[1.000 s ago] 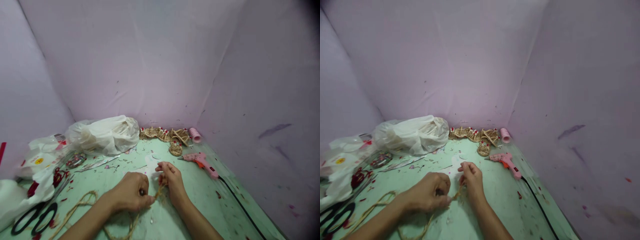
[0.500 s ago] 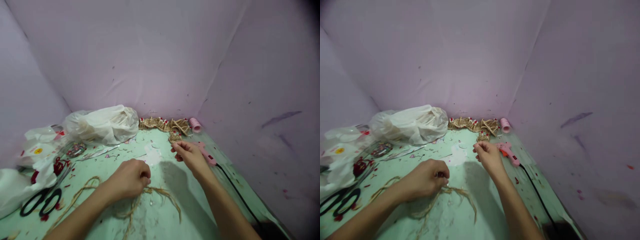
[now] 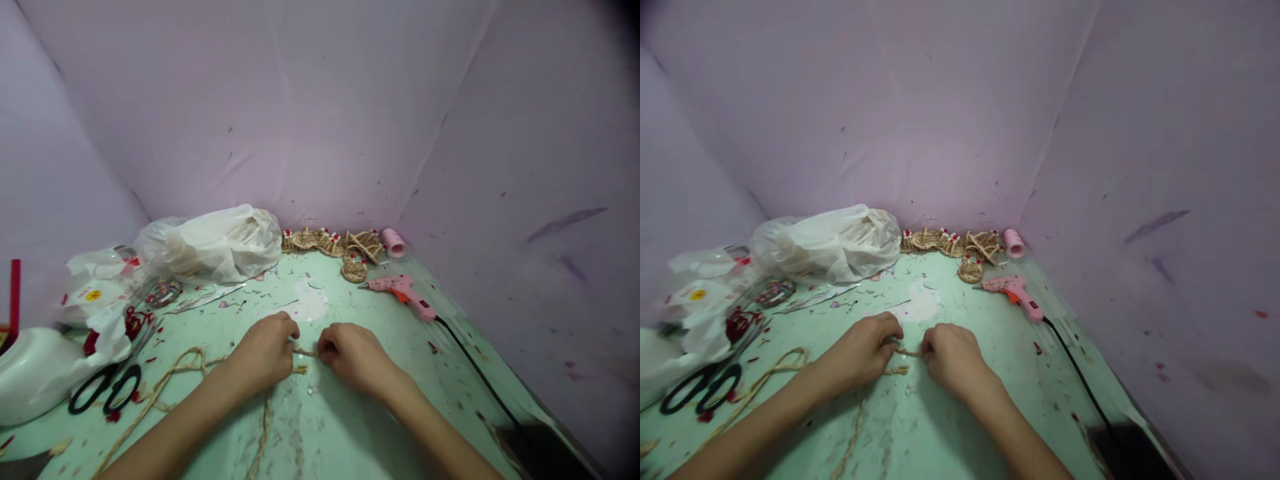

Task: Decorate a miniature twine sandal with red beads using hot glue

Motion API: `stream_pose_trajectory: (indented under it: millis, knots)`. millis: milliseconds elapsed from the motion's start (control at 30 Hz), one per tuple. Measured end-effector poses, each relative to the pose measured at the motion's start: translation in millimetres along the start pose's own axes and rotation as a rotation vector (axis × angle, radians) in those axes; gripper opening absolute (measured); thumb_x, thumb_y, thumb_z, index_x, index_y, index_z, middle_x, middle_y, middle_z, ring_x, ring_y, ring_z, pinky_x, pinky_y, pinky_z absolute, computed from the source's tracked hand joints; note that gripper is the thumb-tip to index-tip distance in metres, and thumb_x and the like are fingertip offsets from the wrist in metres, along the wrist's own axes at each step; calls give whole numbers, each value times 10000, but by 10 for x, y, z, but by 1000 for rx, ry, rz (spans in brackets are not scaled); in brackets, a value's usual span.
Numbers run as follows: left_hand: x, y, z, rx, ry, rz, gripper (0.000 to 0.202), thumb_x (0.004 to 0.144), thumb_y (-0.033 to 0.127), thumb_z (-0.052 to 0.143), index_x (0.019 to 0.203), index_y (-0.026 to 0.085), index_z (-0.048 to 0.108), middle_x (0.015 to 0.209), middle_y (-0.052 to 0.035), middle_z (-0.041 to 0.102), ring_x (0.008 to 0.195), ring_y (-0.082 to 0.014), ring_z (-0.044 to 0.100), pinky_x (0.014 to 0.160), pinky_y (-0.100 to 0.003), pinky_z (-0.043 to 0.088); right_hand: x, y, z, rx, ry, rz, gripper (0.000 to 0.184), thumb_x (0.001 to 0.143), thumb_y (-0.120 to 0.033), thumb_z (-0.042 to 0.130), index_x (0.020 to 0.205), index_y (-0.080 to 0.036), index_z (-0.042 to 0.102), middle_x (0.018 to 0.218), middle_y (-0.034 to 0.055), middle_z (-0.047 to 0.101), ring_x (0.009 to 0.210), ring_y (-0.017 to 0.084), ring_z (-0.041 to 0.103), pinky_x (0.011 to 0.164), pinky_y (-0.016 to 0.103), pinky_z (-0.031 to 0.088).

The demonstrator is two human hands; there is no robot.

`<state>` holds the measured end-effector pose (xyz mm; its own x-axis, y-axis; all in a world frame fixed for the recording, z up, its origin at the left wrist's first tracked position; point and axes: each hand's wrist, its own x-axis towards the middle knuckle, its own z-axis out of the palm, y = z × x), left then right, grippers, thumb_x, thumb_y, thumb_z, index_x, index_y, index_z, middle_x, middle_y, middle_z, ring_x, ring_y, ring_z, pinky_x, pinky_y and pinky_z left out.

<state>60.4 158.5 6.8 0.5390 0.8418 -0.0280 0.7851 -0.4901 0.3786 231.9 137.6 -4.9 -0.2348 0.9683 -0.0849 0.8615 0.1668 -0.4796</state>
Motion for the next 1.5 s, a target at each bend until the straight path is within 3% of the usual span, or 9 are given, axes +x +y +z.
stream_pose_trajectory:
  millis: [133, 267, 400, 600, 800, 967, 1133, 1333, 1500]
  knots:
    - [-13, 81, -35, 73, 124, 58, 183, 732, 179, 503, 772, 212, 678, 971, -66, 647, 969, -274, 466, 789, -399, 327, 54, 71, -59, 318, -9, 33, 140, 635, -132, 511, 658, -193, 634, 597, -9, 603, 556, 122, 469, 509, 235, 265]
    - [5, 104, 29, -102, 152, 29, 186, 745, 181, 501, 767, 203, 684, 682, -38, 654, 764, -203, 525, 767, -364, 329, 103, 92, -81, 765, -96, 44, 65, 642, -179, 504, 605, -168, 556, 520, -41, 491, 481, 87, 382, 475, 210, 280]
    - [29, 93, 98, -368, 164, -93, 152, 711, 197, 511, 706, 166, 660, 598, -16, 615, 602, -150, 516, 632, -281, 357, 125, 68, -77, 861, -96, 108, 131, 656, -243, 505, 583, -152, 565, 465, -37, 482, 418, 74, 360, 417, 200, 270]
    - [64, 113, 55, -1063, -6, -402, 130, 604, 88, 498, 488, 145, 484, 395, 30, 441, 390, -73, 336, 425, -196, 237, 170, 156, -135, 956, 254, 253, 215, 662, -329, 508, 753, -150, 586, 685, 27, 582, 554, 114, 510, 405, 187, 307]
    - [64, 9, -64, -1878, -360, -629, 85, 698, 116, 501, 618, 138, 481, 439, 35, 422, 432, -100, 472, 522, -217, 396, 152, 201, -216, 985, 534, 245, 249, 601, -329, 572, 783, -163, 606, 664, 4, 577, 539, 111, 502, 423, 200, 329]
    - [57, -7, -34, -1923, -420, -647, 100, 733, 111, 457, 639, 129, 487, 448, 30, 432, 428, -112, 486, 549, -264, 438, 77, 51, -126, 910, 566, 140, 156, 542, -278, 642, 623, -149, 675, 438, -26, 521, 438, 99, 408, 427, 225, 292]
    - [82, -17, 1, -1907, -389, -668, 95, 737, 103, 460, 651, 131, 490, 439, 29, 439, 417, -107, 489, 520, -234, 426, 44, -55, 65, 792, 500, -1, 173, 657, -281, 569, 658, -148, 680, 522, 9, 602, 465, 113, 455, 464, 236, 346]
    - [114, -72, 98, -1857, -321, -619, 80, 729, 100, 503, 649, 113, 506, 452, 8, 472, 422, -107, 503, 443, -182, 372, 72, -42, 305, 809, 421, 56, 239, 733, -329, 486, 718, -154, 648, 586, 16, 626, 444, 113, 452, 428, 221, 348]
    - [124, -72, 147, -1803, -276, -595, 135, 729, 112, 507, 600, 130, 470, 444, 7, 472, 404, -109, 495, 398, -173, 348, 71, 22, 370, 761, 524, 77, 215, 747, -260, 423, 546, -194, 458, 461, -57, 384, 448, 107, 360, 429, 215, 268]
